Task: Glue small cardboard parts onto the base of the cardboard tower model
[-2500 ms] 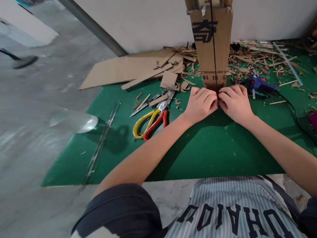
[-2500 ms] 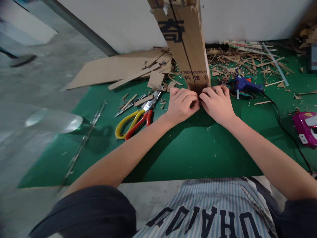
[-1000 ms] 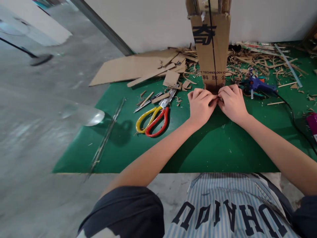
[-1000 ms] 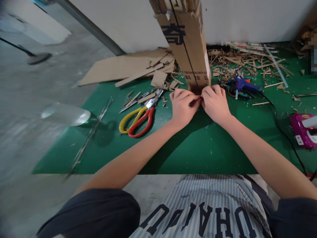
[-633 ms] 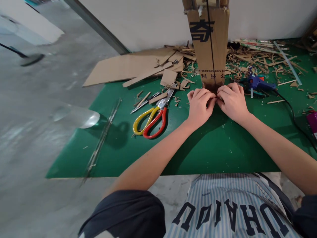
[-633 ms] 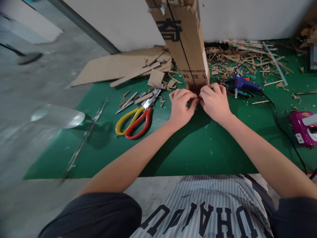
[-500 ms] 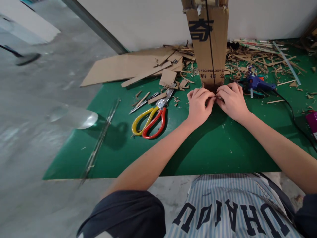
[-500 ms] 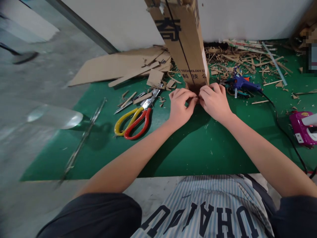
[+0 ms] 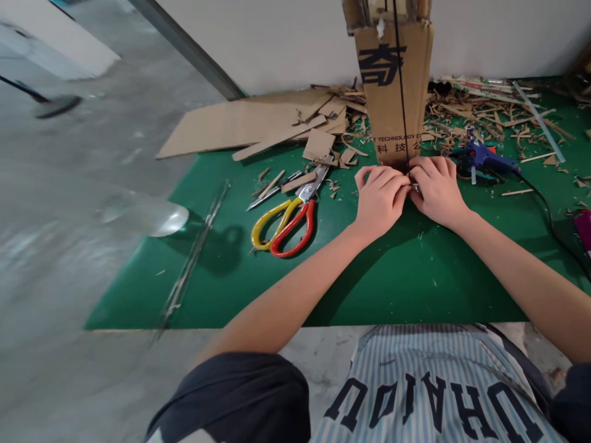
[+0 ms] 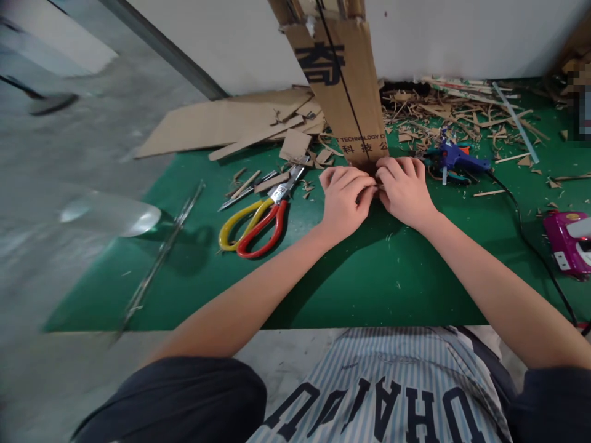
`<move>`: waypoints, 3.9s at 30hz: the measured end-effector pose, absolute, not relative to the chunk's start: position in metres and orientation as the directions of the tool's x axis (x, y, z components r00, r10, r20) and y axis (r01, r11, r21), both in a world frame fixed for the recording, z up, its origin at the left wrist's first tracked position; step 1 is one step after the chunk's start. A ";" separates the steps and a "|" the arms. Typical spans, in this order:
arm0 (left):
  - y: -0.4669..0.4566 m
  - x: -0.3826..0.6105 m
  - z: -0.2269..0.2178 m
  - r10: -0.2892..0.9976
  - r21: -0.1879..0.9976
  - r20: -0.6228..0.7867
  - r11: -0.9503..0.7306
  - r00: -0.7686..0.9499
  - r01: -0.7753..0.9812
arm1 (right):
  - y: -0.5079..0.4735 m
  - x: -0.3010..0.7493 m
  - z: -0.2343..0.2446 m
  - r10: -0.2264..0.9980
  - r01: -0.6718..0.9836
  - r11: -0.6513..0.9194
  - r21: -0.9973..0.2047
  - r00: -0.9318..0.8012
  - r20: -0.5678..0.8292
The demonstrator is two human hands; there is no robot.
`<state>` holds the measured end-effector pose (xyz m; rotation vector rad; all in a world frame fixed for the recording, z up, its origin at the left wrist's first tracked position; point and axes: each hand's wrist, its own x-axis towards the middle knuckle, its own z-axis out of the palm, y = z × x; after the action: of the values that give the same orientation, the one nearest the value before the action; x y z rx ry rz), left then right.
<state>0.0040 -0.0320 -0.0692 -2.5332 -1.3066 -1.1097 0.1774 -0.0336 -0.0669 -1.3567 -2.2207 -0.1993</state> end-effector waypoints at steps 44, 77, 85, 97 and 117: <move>-0.026 -0.017 -0.065 0.710 0.232 0.569 -0.623 0.415 0.747 | -0.033 0.183 -0.070 0.730 0.803 0.554 -0.221 -0.341 0.593; -0.024 -0.015 -0.065 0.732 0.267 0.551 -0.610 0.401 0.747 | -0.034 0.174 -0.070 0.757 0.770 0.555 -0.315 -0.311 0.574; -0.026 -0.016 -0.067 0.727 0.256 0.564 -0.606 0.392 0.753 | -0.042 0.176 -0.065 0.734 0.813 0.540 -0.218 -0.328 0.594; -0.031 -0.010 -0.057 0.734 0.277 0.562 -0.601 0.381 0.750 | -0.042 0.186 -0.064 0.744 0.753 0.563 -0.339 -0.285 0.604; -0.027 0.006 -0.040 0.833 0.290 0.358 -0.529 0.423 0.797 | -0.041 0.192 -0.040 0.569 0.734 0.670 0.113 -0.605 0.556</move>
<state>0.0062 -0.0274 -0.0405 -2.7126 -1.5569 -0.7527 0.1915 -0.0414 -0.0405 -1.0104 -2.4021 -0.4573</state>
